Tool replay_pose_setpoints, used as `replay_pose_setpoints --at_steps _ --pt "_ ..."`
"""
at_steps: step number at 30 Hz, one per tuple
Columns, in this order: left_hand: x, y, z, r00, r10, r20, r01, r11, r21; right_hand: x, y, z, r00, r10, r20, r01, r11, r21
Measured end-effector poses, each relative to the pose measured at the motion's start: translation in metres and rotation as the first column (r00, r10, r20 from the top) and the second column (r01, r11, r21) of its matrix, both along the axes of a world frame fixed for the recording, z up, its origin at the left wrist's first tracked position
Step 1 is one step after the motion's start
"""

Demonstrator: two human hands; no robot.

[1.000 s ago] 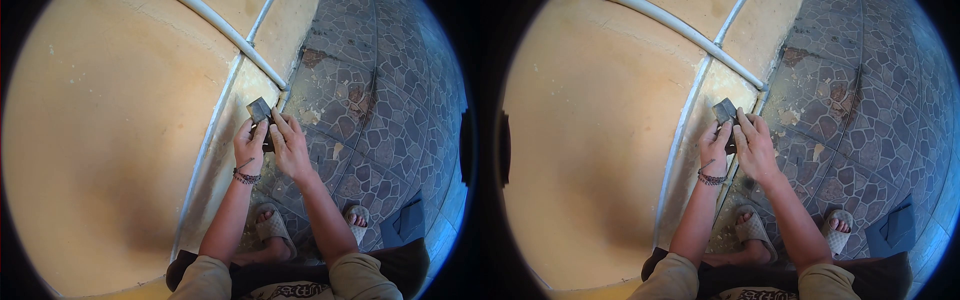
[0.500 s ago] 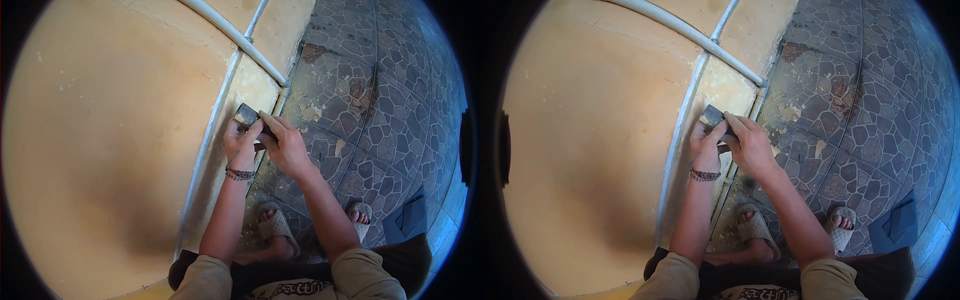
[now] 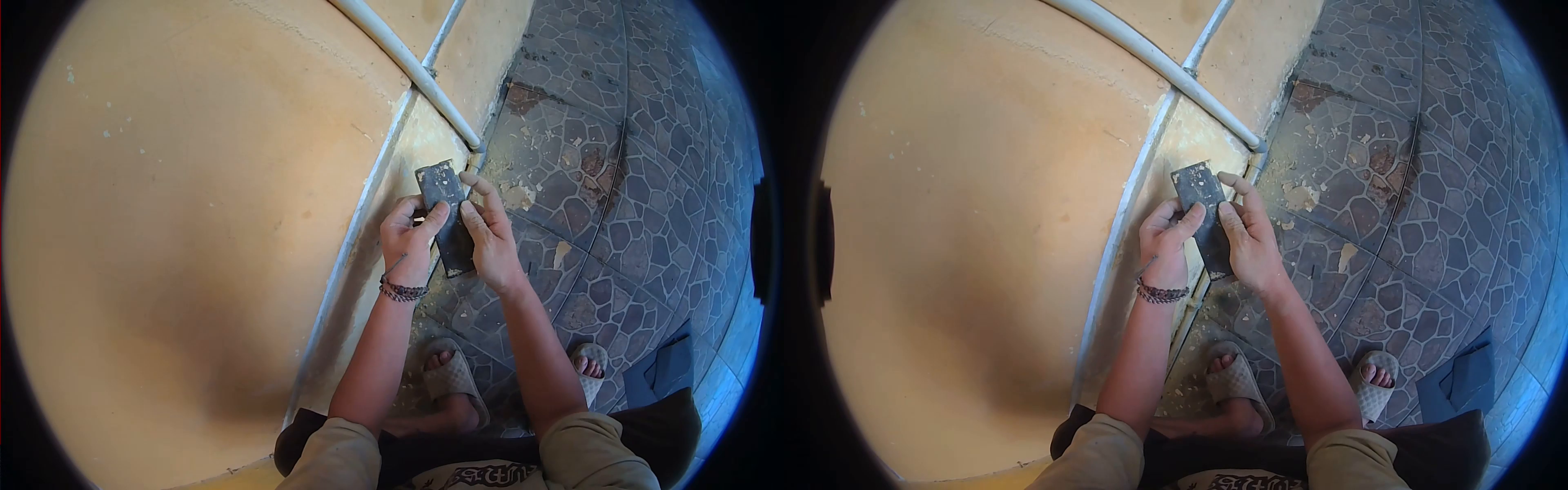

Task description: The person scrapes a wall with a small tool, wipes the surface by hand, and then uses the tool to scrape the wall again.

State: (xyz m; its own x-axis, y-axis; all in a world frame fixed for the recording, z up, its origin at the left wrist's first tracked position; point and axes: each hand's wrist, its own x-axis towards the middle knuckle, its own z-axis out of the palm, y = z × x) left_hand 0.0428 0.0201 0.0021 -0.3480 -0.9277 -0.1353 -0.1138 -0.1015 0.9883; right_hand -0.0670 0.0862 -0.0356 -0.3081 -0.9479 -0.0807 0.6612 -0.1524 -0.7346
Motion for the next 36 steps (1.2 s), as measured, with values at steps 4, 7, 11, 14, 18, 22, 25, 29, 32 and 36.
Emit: replay_pose_setpoints --at_steps 4,7,11,14,18,22,25,29,32,36 --pt "-0.002 0.002 0.001 0.997 0.039 -0.073 -0.032 0.995 0.095 0.008 -0.002 0.002 0.992 -0.067 -0.108 0.063 0.997 -0.040" --pt "0.001 0.004 0.005 0.994 0.059 -0.091 -0.043 0.985 0.169 0.004 -0.006 -0.003 1.000 -0.014 -0.025 0.012 0.999 -0.048" --pt "0.011 0.012 0.019 0.941 0.068 0.332 0.014 0.971 -0.239 0.011 -0.022 -0.010 0.978 -0.097 0.183 0.088 0.995 0.055" --pt "0.039 0.011 0.052 0.633 0.134 0.763 0.585 0.562 -0.584 0.024 -0.048 -0.011 0.952 -0.212 0.222 0.176 0.969 0.175" --pt "0.081 0.014 0.063 0.362 0.134 0.923 0.838 0.386 -0.385 0.044 -0.089 0.000 0.929 -0.328 0.174 0.300 0.939 0.170" --pt "0.101 0.006 0.042 0.336 0.138 0.931 0.874 0.323 -0.364 0.052 -0.112 0.002 0.870 -0.482 -0.105 0.493 0.847 0.198" --pt "0.107 0.008 0.040 0.510 0.044 0.859 0.791 0.368 -0.489 0.050 -0.105 0.013 0.831 -0.478 -0.284 0.542 0.810 0.223" --pt "0.111 0.007 0.044 0.523 -0.030 0.852 0.797 0.373 -0.476 0.063 -0.103 0.015 0.766 -0.488 -0.418 0.602 0.773 0.200" --pt "0.112 0.008 0.047 0.526 -0.100 0.845 0.798 0.401 -0.450 0.041 -0.107 0.030 0.803 -0.424 -0.417 0.557 0.784 0.274" --pt "0.112 0.010 0.051 0.542 -0.142 0.829 0.786 0.435 -0.439 0.063 -0.108 0.030 0.783 -0.444 -0.435 0.584 0.766 0.269"
